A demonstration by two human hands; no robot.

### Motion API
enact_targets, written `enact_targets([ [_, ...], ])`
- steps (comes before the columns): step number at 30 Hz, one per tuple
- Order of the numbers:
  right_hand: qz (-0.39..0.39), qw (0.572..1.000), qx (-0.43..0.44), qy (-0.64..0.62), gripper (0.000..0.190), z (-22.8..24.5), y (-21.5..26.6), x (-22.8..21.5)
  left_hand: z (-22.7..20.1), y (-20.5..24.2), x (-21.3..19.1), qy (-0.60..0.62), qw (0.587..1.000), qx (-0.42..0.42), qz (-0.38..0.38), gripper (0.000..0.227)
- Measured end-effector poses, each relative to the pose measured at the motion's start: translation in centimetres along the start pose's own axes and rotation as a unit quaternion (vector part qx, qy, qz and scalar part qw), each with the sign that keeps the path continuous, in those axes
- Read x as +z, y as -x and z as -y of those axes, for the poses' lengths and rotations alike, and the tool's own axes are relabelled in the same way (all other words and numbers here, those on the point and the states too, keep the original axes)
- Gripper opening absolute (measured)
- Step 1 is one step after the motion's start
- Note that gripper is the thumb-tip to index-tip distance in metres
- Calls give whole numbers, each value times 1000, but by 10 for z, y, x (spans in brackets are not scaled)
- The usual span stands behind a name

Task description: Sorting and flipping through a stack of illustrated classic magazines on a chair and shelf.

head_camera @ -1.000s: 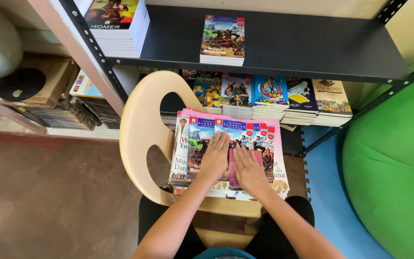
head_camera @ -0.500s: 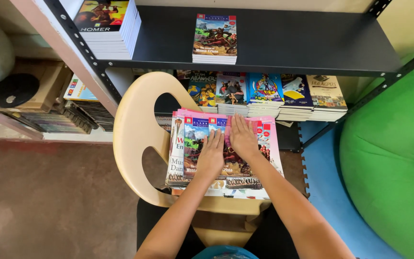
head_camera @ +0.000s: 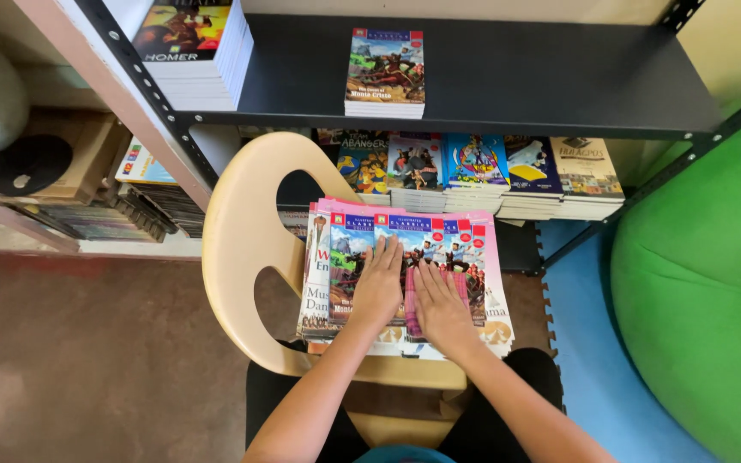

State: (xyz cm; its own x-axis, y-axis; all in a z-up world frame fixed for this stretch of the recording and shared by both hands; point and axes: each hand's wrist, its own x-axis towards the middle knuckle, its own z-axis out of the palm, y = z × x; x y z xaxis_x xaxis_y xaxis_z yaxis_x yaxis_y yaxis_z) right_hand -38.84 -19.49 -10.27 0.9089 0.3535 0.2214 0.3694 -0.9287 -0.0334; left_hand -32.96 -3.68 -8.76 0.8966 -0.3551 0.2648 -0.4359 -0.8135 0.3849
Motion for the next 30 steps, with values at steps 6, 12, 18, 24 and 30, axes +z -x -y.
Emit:
enact_targets([
  [6,-28,999,-6,-36,60,-38,-69,28,7,-1,12,-5,1000,9,-1,66],
  [12,-10,997,64,-34,57,-62,-130,51,9,-2,17,-12,1000,13,-13,67],
  [18,-1,985,172,-24,58,-38,-125,40,1,-3,2,-4,1000,-12,2,64],
  [24,57,984,170,14,56,4,-71,-2,-9,-4,-24,52,997,-47,16,58],
  [30,127,987,87,39,59,50,-34,-37,-9,-4,-30,105,993,-46,-16,50],
])
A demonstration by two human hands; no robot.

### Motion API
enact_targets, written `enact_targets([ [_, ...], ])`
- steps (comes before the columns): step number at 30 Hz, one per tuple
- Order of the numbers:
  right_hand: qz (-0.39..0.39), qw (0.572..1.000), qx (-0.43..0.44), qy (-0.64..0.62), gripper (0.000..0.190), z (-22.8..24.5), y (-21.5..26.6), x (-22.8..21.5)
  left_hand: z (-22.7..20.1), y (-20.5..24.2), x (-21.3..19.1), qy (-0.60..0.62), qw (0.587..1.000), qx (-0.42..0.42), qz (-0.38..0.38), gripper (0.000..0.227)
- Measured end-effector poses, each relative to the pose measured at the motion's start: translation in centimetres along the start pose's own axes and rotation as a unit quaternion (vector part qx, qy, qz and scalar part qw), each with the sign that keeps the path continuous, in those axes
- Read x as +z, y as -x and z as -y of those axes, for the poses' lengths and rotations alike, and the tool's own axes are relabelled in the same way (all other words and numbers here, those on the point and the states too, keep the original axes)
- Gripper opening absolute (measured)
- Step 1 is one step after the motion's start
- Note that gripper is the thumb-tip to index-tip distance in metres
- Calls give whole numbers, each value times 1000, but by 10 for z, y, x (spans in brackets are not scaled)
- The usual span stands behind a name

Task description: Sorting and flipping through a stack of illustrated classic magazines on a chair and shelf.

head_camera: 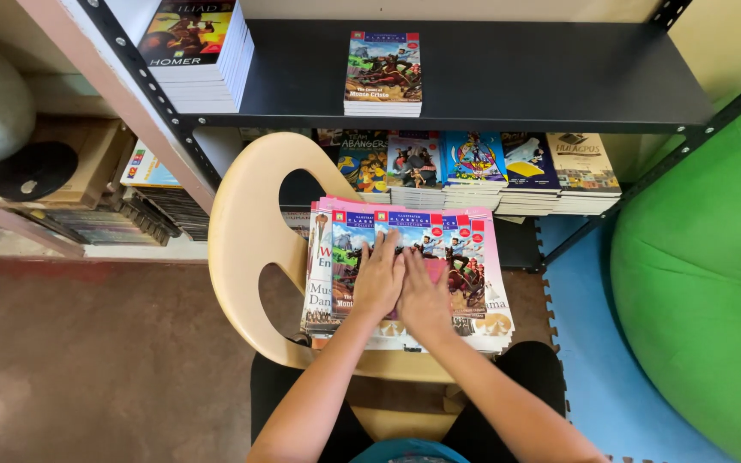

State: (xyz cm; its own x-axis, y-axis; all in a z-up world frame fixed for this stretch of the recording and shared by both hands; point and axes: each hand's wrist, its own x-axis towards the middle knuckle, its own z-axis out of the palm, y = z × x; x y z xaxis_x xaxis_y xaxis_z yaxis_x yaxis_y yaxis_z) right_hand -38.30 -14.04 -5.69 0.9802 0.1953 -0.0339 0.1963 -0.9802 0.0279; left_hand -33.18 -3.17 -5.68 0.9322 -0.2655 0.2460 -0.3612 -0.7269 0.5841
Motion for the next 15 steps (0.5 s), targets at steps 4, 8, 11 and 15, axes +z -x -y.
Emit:
enact_targets([
  [4,-1,996,-42,-74,59,16,3,-12,-10,6,-23,111,993,-32,9,52],
  [8,-43,983,-32,-177,54,-4,-23,10,6,-3,-22,278,956,-95,4,55],
  [11,-136,973,-10,-185,51,-31,-30,5,-4,1,-36,250,962,-107,1,52],
  [15,-172,967,20,-189,49,-67,-38,36,-38,18,-44,-25,998,-53,38,45],
])
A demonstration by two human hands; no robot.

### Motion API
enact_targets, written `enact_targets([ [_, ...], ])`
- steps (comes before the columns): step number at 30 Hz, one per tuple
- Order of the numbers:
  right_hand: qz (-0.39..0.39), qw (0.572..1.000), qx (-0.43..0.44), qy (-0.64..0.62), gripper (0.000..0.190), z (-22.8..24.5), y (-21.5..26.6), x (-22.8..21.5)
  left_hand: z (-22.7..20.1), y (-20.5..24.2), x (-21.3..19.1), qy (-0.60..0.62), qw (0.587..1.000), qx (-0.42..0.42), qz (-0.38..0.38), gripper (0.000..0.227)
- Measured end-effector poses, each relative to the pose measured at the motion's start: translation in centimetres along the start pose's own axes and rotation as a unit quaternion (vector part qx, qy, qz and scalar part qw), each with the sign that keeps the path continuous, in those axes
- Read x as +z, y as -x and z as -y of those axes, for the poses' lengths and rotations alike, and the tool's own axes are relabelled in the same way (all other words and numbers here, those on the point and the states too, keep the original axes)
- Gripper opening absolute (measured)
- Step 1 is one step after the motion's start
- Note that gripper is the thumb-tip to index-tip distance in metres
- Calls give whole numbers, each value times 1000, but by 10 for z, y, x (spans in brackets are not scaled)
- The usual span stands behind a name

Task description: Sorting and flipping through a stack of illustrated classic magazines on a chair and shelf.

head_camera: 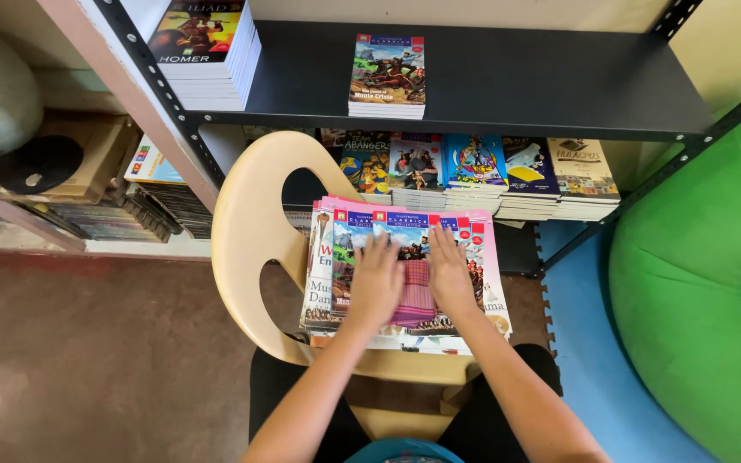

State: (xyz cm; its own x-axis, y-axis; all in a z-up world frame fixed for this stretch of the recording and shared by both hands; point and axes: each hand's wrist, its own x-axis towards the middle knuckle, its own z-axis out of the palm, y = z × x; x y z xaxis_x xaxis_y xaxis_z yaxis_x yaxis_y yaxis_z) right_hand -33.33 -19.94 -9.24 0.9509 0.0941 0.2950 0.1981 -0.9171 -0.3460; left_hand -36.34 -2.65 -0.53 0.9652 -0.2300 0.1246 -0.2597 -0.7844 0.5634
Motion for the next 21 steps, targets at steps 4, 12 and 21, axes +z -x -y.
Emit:
enact_targets([
  [4,-4,1000,-17,17,52,-16,13,10,-20,20,23,-71,996,39,28,47],
  [12,-16,995,-56,80,60,-31,19,27,-3,11,56,-132,989,54,35,61],
  [21,-16,993,-44,107,62,-42,19,48,1,-69,35,-150,984,63,75,63],
])
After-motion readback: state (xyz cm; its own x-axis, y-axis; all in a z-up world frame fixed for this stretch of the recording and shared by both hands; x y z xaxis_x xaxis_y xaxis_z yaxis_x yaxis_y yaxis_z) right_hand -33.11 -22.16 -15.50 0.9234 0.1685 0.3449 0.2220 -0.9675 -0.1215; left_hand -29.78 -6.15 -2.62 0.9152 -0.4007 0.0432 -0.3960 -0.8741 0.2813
